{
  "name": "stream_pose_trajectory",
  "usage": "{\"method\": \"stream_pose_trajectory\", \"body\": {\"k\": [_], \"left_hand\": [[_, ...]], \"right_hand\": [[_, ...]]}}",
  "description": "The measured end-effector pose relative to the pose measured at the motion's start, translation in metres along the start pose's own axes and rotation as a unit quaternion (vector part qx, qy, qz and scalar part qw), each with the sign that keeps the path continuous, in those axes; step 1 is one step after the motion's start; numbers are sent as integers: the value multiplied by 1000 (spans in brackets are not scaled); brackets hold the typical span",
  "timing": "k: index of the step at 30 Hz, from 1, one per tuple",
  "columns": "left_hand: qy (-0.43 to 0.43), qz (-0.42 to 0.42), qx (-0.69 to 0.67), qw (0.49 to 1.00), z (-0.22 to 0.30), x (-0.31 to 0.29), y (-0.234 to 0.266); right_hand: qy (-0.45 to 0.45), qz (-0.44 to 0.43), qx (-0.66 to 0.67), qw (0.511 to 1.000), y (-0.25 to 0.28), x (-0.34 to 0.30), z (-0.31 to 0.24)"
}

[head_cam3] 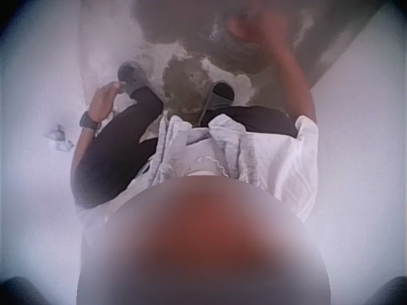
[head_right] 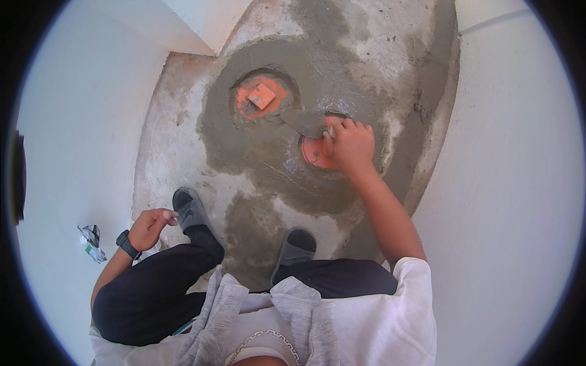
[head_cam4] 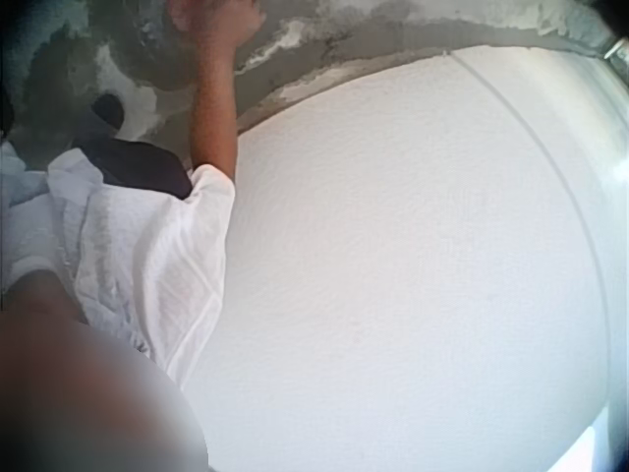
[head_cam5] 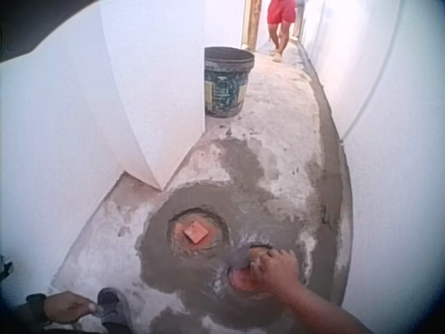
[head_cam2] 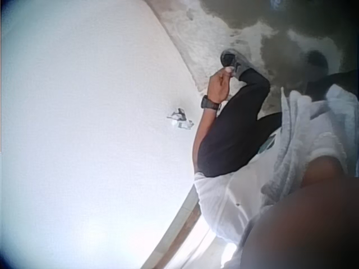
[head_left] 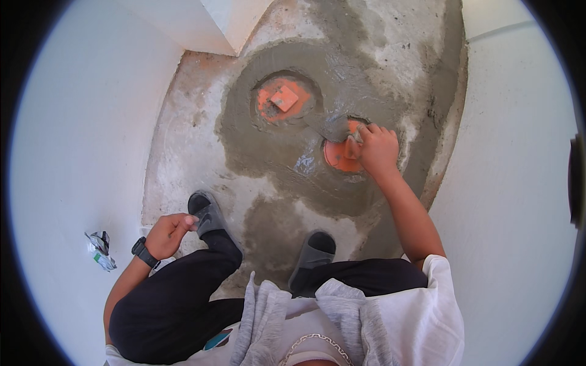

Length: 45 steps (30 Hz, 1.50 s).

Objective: The person uses a trowel to smooth wet concrete on a floor around two orange circular fixtures. The person repeatedly scrapes and levels the surface, working around the fixtures and along the edges of the wet area.

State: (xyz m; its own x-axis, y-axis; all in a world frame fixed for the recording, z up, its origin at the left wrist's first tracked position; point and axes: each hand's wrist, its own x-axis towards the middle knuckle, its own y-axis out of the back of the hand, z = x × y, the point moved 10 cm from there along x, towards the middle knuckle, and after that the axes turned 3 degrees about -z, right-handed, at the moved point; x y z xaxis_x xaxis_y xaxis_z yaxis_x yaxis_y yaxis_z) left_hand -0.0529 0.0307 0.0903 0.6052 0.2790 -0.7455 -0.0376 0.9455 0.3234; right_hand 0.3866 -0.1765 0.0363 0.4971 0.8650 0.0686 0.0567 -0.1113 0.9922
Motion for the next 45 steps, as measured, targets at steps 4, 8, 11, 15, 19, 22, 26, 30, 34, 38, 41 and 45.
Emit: {"method": "stream_pose_trajectory", "body": {"k": [4,8,11,15,19,22,26,30,34,38,41,45], "left_hand": [[2,1,-3,1000,-2,0,0],[-11,10,-4,1000,0,1,2],[-9,10,1,1000,0,1,2],[-4,6,1,1000,0,1,2],[-7,1,0,1000,2,3,1],[-5,1,-1,1000,4,4,1],[5,-2,0,1000,5,5,1],[-6,0,9,1000,9,6,0],[-16,16,11,1000,13,5,2],[-13,13,14,1000,13,3,1],[-7,13,12,1000,12,2,1],[0,14,6,1000,10,2,1]], "right_hand": [[-19,8,-5,1000,0,9,19],[-25,30,-4,999,0,19,36],[-43,30,-2,999,-2,26,54],[-66,40,0,997,4,38,83],[-116,30,-30,992,12,52,116],[-137,25,-36,990,25,53,126],[-63,-54,67,994,39,48,108],[150,-59,-14,987,68,44,59],[204,-101,-78,971,62,40,33],[277,-47,-99,955,55,36,5],[294,-19,-96,951,47,34,-6],[283,-14,-82,955,36,39,-8]]}}
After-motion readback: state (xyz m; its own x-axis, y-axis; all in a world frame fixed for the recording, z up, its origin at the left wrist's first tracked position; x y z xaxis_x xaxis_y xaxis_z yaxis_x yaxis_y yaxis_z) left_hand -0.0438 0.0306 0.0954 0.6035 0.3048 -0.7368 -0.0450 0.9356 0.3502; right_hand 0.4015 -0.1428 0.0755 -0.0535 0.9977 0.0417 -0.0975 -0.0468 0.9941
